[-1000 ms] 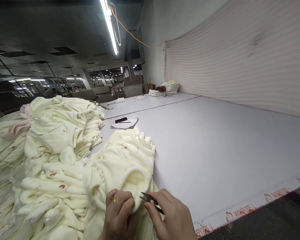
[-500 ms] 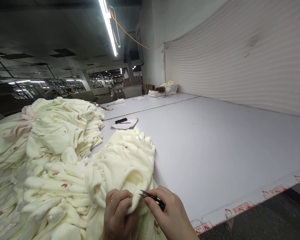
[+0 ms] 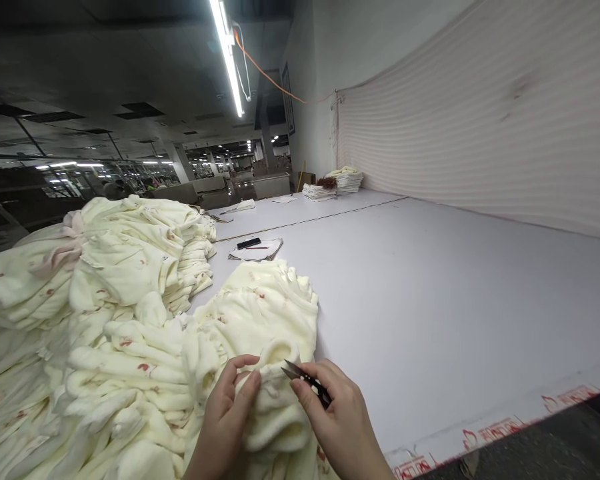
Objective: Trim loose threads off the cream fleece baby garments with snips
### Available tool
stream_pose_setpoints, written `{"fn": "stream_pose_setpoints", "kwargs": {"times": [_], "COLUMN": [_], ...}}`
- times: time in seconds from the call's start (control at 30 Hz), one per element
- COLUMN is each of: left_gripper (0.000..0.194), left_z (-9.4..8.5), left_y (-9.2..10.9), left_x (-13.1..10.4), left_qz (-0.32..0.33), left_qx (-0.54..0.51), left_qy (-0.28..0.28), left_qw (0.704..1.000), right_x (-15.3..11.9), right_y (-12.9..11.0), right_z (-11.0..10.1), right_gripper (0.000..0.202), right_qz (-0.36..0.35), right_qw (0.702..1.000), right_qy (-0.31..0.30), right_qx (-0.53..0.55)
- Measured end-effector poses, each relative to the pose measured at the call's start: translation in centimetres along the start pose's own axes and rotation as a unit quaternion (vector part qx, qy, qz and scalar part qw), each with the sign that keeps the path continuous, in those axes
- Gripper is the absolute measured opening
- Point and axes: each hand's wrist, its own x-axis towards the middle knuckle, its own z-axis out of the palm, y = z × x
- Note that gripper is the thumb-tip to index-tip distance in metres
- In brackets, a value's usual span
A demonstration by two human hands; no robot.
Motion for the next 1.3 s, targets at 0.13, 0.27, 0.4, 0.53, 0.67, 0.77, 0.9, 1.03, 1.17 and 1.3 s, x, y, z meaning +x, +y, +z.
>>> {"fn": "stream_pose_setpoints", "kwargs": {"times": [0.13, 0.27, 0.4, 0.53, 0.67, 0.77, 0.9, 1.03, 1.17, 1.3], "left_gripper": [0.041, 0.04, 0.039, 0.039, 0.035, 0.032, 0.017, 0.019, 0.017, 0.018], "left_z": [-0.7, -0.8, -1.1, -5.5, -13.1, -16.0, -13.8, -8.1, -3.4, -2.1], "left_y": [0.4, 0.6, 1.5, 2.9, 3.3, 3.3, 4.7, 6.4, 4.5, 0.5], "left_x": [0.4, 0.5, 0.7, 0.0, -1.2, -1.4, 0.4, 3.9, 7.5, 8.8], "left_qz": [-0.027, -0.034, -0.058, -0.119, -0.152, -0.075, 0.043, 0.265, 0.289, 0.263], "left_qx": [-0.049, -0.084, -0.125, -0.117, -0.005, 0.248, 0.511, 0.5, 0.515, 0.56], "left_qy": [-0.015, -0.012, -0.013, 0.023, 0.057, -0.019, -0.033, -0.035, -0.082, -0.044], "left_qw": [0.998, 0.996, 0.99, 0.986, 0.987, 0.966, 0.858, 0.824, 0.803, 0.784], "right_x": [0.2, 1.1, 2.0, 2.9, 5.1, 8.1, 11.1, 10.0, 7.9, 7.1], "right_y": [-0.5, -0.9, -0.9, 0.0, 2.2, 3.9, 4.8, 3.8, 3.2, 3.2], "right_z": [1.1, 1.7, 2.0, 2.6, 2.9, 3.1, 3.5, 4.0, 4.0, 3.7], "right_gripper": [0.024, 0.024, 0.024, 0.028, 0.025, 0.026, 0.025, 0.024, 0.021, 0.019], "right_qz": [-0.067, -0.049, -0.019, 0.005, 0.063, 0.098, 0.116, 0.074, 0.051, 0.013], "right_qw": [0.994, 0.995, 0.999, 0.999, 0.996, 0.988, 0.985, 0.991, 0.994, 0.995], "right_qy": [0.017, 0.007, -0.025, 0.007, 0.05, 0.117, 0.125, 0.077, 0.097, 0.053], "right_qx": [-0.088, -0.086, -0.013, 0.042, 0.042, 0.02, 0.036, 0.074, 0.016, -0.079]}}
